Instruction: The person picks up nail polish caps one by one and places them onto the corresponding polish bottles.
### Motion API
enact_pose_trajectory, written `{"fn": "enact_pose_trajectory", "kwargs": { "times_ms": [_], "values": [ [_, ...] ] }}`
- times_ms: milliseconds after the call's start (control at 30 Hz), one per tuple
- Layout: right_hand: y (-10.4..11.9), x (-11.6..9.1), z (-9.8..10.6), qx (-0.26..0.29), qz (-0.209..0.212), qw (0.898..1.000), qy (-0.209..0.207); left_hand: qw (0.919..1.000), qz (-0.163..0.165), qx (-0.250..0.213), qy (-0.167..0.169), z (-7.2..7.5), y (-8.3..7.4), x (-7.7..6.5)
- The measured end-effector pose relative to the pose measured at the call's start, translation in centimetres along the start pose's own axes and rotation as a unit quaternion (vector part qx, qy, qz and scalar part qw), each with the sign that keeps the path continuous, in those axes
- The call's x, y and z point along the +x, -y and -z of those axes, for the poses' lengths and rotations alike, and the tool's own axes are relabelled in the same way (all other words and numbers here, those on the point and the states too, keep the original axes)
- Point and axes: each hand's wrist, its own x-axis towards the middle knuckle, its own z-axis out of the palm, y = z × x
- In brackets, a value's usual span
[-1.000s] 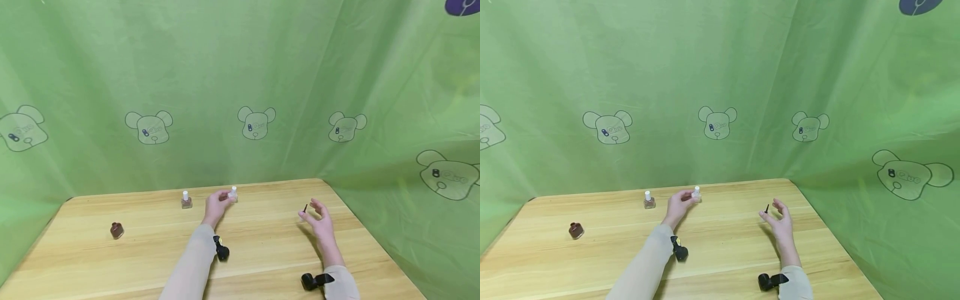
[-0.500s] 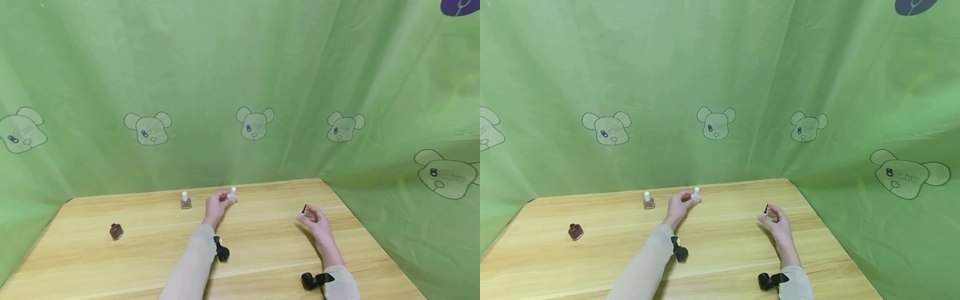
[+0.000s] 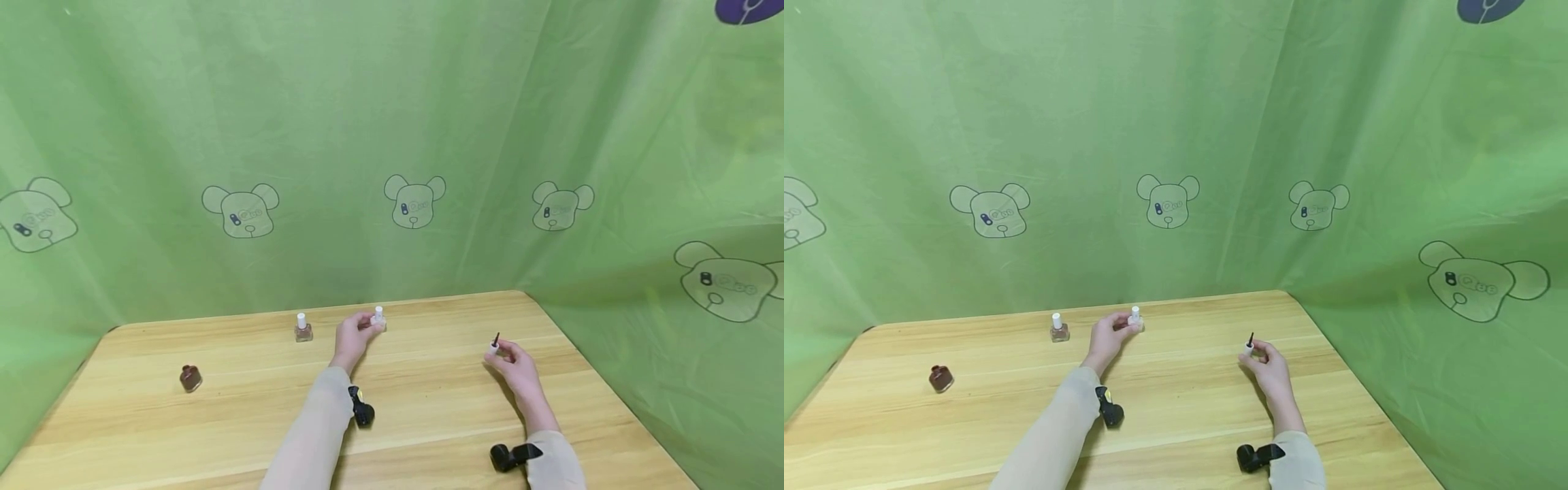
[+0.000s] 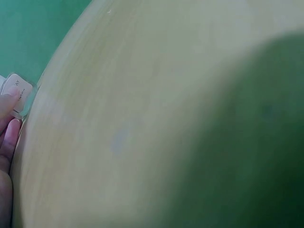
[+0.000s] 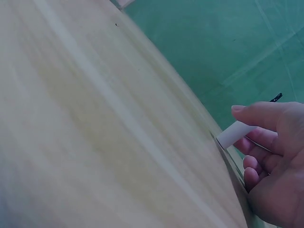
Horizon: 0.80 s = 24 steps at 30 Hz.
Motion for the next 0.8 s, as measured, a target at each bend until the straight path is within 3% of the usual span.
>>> {"fn": "enact_pose_trajectory", "kwargs": {
  "times_ms": [167, 500, 800],
  "values": [
    [0.0, 0.1, 0.0, -0.021, 0.007, 1.000, 0.000, 0.9999, 0.006, -0.014, -0.003, 0.1, -0.2, -0.1],
    [0.0, 0.0, -0.1, -0.022, 0.004, 1.000, 0.005, 0.9962, 0.041, -0.067, -0.039, 0.3, -0.5, -0.7],
    [0.0, 0.1, -0.2, -0.024, 0.002, 1.000, -0.009, 0.9927, 0.040, -0.087, -0.074, 0.7, -0.3, -1.4]
  ]
}}
